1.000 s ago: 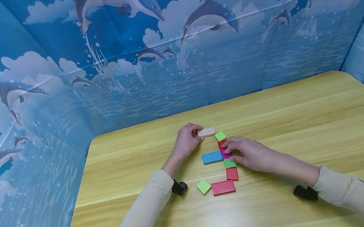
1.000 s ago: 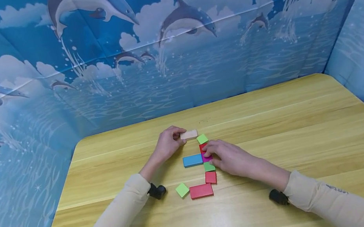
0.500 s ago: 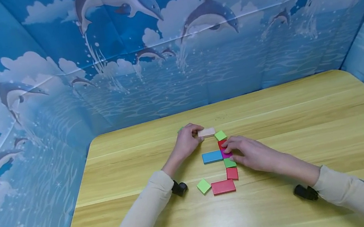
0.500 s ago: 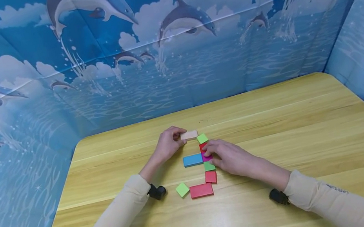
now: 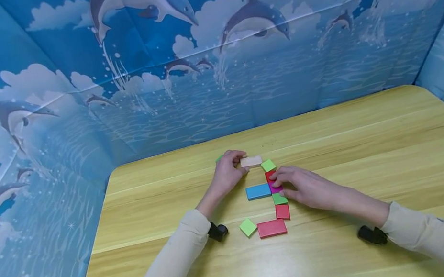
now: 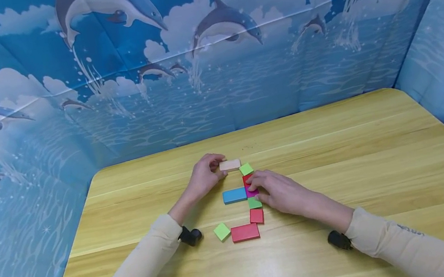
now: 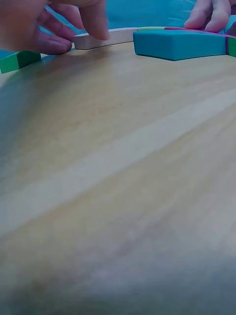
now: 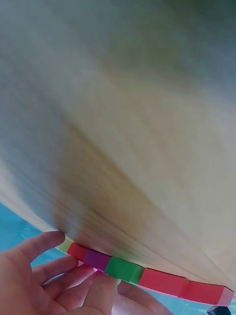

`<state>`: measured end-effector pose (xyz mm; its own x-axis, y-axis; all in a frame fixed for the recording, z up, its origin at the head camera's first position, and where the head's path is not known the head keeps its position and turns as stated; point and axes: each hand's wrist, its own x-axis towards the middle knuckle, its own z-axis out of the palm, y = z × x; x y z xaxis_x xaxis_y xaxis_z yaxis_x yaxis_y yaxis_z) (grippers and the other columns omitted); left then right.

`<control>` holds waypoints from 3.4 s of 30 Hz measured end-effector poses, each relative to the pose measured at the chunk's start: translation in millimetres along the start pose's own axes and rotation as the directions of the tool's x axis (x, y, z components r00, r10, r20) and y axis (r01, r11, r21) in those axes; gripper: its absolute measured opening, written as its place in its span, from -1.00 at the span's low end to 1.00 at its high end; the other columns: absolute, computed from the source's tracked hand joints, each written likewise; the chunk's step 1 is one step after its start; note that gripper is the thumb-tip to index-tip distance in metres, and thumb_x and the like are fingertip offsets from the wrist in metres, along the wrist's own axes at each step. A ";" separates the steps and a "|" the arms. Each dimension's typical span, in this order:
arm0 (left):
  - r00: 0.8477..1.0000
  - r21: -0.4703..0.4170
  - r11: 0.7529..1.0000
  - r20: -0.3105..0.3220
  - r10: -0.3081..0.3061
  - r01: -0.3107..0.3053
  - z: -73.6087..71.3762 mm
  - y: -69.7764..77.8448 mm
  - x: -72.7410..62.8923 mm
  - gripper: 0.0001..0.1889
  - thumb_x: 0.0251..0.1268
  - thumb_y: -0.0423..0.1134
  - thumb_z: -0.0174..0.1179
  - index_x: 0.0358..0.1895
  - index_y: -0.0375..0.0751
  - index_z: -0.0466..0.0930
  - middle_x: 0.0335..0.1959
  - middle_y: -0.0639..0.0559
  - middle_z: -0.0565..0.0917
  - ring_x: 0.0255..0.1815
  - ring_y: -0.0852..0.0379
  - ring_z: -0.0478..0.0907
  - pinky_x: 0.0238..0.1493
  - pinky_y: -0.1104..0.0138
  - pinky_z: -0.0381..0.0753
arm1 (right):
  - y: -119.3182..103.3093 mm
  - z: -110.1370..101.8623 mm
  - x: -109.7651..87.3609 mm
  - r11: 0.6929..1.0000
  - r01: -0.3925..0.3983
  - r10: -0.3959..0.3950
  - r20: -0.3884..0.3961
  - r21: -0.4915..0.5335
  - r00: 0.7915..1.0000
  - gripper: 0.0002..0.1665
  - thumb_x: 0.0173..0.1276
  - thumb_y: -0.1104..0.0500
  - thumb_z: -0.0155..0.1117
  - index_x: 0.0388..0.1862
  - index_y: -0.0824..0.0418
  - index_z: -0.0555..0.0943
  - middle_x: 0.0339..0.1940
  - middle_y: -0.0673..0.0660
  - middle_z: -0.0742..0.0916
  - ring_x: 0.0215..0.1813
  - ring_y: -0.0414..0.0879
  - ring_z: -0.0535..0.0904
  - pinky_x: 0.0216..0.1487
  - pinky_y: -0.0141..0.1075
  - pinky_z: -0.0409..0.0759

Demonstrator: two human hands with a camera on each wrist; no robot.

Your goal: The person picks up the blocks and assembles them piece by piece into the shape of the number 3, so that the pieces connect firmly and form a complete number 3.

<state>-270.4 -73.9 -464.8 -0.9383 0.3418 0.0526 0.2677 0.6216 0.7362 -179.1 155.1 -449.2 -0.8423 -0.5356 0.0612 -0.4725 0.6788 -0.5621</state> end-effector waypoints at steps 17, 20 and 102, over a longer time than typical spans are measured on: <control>0.964 -0.078 0.997 -0.267 -0.002 -0.020 -4.6 1.3 -4.9 -0.59 0.24 -0.45 0.28 0.18 -0.26 0.58 0.09 -0.09 0.58 0.07 -0.07 0.48 0.11 0.17 0.49 | 0.2 0.6 -1.3 1.000 -0.003 0.003 0.000 0.010 1.000 -0.74 0.34 0.27 0.35 0.01 0.14 0.69 0.21 0.10 0.59 0.26 0.11 0.47 0.23 0.06 0.45; 0.959 -0.049 0.999 -0.282 -0.012 -0.003 -7.9 -0.5 -4.8 -0.58 0.25 -0.42 0.29 0.19 -0.27 0.57 0.14 -0.07 0.55 0.16 -0.09 0.42 0.17 0.12 0.44 | 0.0 1.1 -1.3 1.000 -0.007 0.007 -0.001 0.009 1.000 -0.74 0.35 0.26 0.34 0.01 0.14 0.69 0.21 0.10 0.59 0.26 0.12 0.47 0.23 0.06 0.45; 0.990 0.039 0.998 -0.129 -0.051 0.057 -11.1 -10.9 -22.3 -0.63 0.21 -0.45 0.34 0.11 -0.31 0.62 -0.06 -0.05 0.60 -0.11 0.06 0.49 -0.04 0.26 0.54 | 0.1 1.8 -1.6 0.999 -0.030 0.030 -0.011 0.018 0.999 -0.74 0.35 0.24 0.34 0.02 0.14 0.68 0.23 0.06 0.59 0.29 0.09 0.45 0.24 0.02 0.45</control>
<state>-254.8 -96.1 -466.5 -0.9712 0.2154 0.1018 0.2224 0.6668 0.7112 -177.4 155.1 -450.8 -0.8590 -0.5093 0.0533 -0.4424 0.6856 -0.5781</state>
